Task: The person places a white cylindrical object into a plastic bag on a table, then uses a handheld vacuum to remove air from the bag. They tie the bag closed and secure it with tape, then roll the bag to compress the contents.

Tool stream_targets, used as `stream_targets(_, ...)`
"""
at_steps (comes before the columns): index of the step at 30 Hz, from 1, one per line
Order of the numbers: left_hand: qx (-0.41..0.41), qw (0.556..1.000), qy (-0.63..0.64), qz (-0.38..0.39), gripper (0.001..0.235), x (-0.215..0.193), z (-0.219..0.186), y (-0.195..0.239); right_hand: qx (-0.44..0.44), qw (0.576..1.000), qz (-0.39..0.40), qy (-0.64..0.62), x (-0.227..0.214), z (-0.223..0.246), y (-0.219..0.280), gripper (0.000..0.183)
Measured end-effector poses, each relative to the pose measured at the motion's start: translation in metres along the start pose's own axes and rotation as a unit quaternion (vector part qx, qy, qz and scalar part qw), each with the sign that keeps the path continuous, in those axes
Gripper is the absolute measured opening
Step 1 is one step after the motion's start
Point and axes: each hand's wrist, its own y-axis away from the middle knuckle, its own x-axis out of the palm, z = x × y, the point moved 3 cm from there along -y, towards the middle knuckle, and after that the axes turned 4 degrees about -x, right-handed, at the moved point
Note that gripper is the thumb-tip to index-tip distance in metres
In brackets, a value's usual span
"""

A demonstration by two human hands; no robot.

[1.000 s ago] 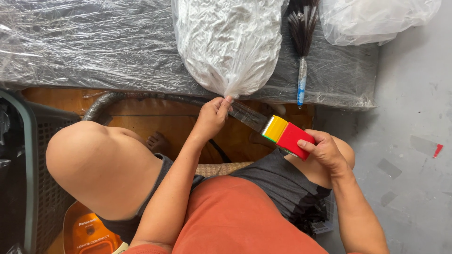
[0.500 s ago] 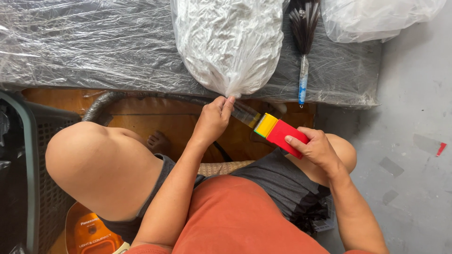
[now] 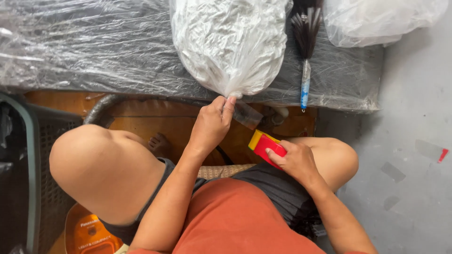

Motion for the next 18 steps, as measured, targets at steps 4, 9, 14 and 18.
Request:
stream_targets(4,-0.002,1.000,0.008,0.017,0.047,0.001,0.007,0.001,0.081,0.992,-0.071,-0.069,-0.040,-0.003,0.017,0.033)
stream_targets(9,-0.023,0.999,0.001,0.036,0.047,-0.005,-0.003,0.001,0.093,0.965,-0.229,-0.082,-0.087,-0.088,-0.002,0.032)
stream_targets(14,-0.043,0.998,0.015,0.045,0.046,-0.003,0.004,0.001,0.008,0.972,-0.233,-0.002,-0.079,-0.162,-0.076,0.036)
stream_targets(18,-0.058,0.997,0.016,0.045,0.046,0.000,0.009,0.000,-0.044,0.967,-0.242,0.067,-0.063,-0.209,-0.121,0.035)
